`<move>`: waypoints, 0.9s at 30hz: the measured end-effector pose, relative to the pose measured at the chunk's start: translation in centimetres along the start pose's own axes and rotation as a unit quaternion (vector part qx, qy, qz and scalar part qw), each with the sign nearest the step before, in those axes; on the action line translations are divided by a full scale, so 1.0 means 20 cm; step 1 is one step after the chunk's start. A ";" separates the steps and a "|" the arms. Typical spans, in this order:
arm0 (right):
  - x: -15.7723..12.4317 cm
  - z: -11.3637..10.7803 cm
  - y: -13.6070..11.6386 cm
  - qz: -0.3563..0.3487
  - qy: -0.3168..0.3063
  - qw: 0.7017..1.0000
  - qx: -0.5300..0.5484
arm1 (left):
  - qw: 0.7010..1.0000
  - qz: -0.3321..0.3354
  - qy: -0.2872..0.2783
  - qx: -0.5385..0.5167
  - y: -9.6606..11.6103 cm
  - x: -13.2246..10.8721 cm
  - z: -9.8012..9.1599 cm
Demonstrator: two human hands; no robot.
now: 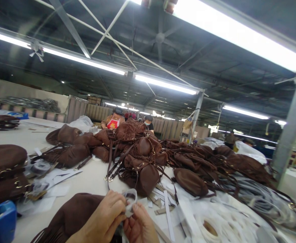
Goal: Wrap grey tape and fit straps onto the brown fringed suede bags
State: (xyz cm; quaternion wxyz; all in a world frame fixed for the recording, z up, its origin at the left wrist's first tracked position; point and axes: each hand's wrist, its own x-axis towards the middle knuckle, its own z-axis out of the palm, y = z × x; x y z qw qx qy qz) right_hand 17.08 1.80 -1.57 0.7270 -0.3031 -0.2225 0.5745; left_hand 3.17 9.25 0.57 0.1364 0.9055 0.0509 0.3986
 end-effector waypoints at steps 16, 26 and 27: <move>-0.01 0.02 0.07 -0.052 0.106 0.993 -0.005 | 1.000 0.008 0.008 -0.017 -0.01 -0.01 0.03; 0.00 -0.01 0.04 -0.070 -0.038 0.997 -0.026 | 0.999 0.052 -0.002 -0.004 0.00 -0.01 0.02; 0.00 -0.01 0.03 -0.067 -0.034 0.997 -0.024 | 0.999 0.044 0.001 -0.014 0.01 -0.01 0.02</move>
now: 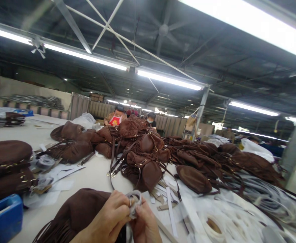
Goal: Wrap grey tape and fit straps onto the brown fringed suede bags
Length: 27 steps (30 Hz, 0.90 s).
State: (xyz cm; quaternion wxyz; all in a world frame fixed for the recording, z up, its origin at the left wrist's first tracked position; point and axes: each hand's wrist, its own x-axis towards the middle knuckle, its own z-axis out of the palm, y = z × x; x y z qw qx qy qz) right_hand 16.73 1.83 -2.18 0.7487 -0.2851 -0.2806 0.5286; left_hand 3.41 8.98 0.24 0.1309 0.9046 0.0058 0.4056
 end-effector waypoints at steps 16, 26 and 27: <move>0.05 -0.04 -0.04 0.085 0.074 0.992 -0.055 | 0.992 -0.092 -0.044 -0.067 -0.01 0.01 0.02; 0.06 -0.04 -0.05 0.017 0.066 0.996 -0.052 | 0.971 -0.200 -0.003 -0.130 0.00 0.01 0.02; 0.06 -0.04 -0.05 0.015 0.066 0.997 -0.041 | 0.972 -0.198 -0.001 -0.127 -0.01 0.02 0.02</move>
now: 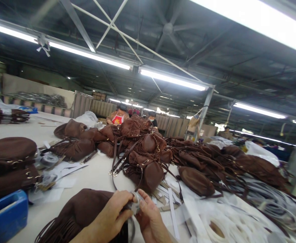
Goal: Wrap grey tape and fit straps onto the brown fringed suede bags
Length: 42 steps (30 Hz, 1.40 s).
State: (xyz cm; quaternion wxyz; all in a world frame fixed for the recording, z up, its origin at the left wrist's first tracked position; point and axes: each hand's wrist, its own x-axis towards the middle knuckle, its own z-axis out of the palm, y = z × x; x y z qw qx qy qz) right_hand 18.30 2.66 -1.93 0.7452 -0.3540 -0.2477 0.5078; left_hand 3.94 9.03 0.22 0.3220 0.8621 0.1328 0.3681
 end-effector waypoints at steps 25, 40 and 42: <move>0.03 0.15 -0.42 -0.217 -0.245 0.523 -0.787 | 0.966 0.127 0.022 0.223 -0.12 -0.03 0.10; 0.05 0.26 -0.38 -0.208 -0.250 0.454 -0.830 | 0.998 -0.027 -0.042 0.048 -0.07 0.02 0.02; 0.06 0.23 -0.39 -0.182 -0.225 0.596 -0.749 | 0.998 -0.050 -0.037 0.013 -0.06 0.03 0.00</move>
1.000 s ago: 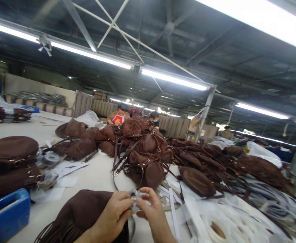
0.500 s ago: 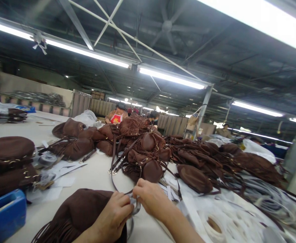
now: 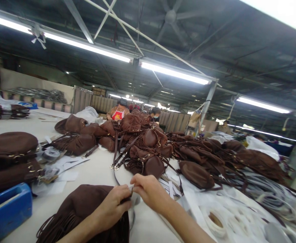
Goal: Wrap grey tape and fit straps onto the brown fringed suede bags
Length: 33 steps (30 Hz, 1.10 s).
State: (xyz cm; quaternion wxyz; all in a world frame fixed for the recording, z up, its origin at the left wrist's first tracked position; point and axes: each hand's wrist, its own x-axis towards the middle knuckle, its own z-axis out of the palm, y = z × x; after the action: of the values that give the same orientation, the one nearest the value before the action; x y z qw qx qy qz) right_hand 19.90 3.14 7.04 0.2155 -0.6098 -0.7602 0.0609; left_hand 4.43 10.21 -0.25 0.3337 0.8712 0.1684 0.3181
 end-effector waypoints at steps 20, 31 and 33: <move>-0.05 0.23 0.08 0.044 0.167 0.977 0.127 | 0.997 -0.031 -0.006 -0.063 0.01 0.01 -0.01; -0.07 0.24 0.06 -0.095 0.200 0.975 -0.012 | 0.982 -0.083 -0.028 -0.170 0.00 0.03 -0.04; -0.08 0.23 0.06 -0.132 0.198 0.970 -0.049 | 0.981 -0.085 -0.002 -0.174 0.00 0.03 -0.03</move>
State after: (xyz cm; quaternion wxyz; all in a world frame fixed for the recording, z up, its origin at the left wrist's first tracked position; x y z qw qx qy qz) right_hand 19.47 2.79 2.05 0.3377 -0.5135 -0.7785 -0.1270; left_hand 4.46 10.75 0.34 0.5062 0.7832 0.1837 0.3109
